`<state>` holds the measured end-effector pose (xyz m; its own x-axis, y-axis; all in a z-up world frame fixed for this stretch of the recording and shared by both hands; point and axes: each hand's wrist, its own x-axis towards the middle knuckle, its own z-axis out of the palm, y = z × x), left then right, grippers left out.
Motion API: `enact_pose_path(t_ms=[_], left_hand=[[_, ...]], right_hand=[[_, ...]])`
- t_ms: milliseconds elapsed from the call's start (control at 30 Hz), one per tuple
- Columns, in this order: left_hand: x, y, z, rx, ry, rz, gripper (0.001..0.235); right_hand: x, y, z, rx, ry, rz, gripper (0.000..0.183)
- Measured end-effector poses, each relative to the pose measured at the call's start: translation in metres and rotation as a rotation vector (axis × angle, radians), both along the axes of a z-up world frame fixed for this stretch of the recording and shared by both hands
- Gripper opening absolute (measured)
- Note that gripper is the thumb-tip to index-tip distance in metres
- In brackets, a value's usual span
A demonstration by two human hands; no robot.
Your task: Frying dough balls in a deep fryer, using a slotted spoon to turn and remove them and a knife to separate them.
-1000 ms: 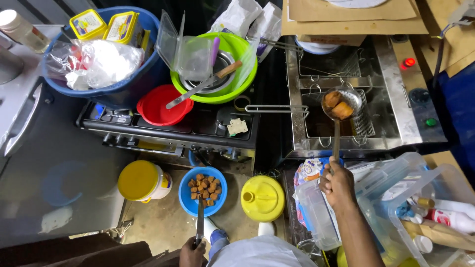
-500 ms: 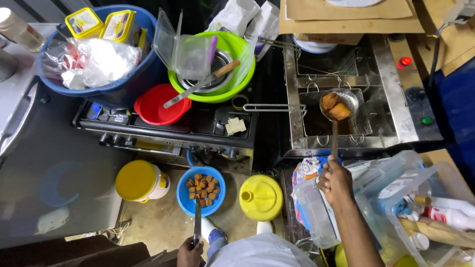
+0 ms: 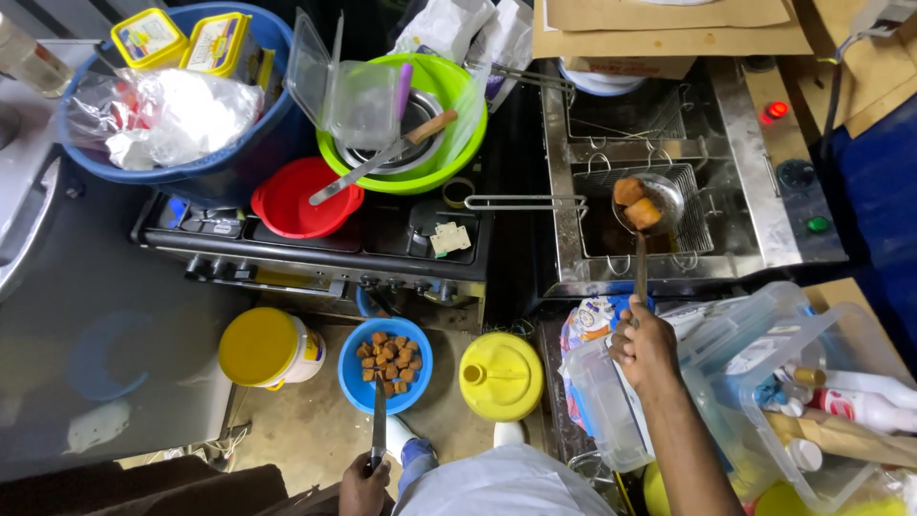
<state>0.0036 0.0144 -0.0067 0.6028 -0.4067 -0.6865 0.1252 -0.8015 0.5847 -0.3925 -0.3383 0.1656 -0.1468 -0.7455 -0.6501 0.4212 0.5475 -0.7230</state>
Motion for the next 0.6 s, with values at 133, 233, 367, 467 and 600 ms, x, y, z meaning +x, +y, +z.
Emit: enact_pose_path(t_ms=[133,233,367,467,600], left_hand=[[0.001,-0.001,-0.001,0.015,-0.031,-0.036,0.036],[0.0,0.003,-0.001,0.045,-0.069,-0.096,0.037],[-0.001,-0.003,0.004,0.039,-0.028,-0.009,0.037],[-0.004,-0.001,0.015,0.035,0.009,0.026,0.039],[-0.003,-0.001,0.008,0.076,-0.039,-0.017,0.041]], right_hand=[[-0.009,-0.004,-0.018,-0.022,-0.061,0.07,0.033],[-0.007,0.0,-0.008,-0.01,-0.032,0.032,0.032],[-0.013,-0.007,-0.018,-0.005,-0.066,0.065,0.031],[-0.011,-0.005,-0.015,-0.001,-0.071,0.077,0.032],[-0.012,-0.008,-0.016,-0.011,-0.108,0.107,0.034]])
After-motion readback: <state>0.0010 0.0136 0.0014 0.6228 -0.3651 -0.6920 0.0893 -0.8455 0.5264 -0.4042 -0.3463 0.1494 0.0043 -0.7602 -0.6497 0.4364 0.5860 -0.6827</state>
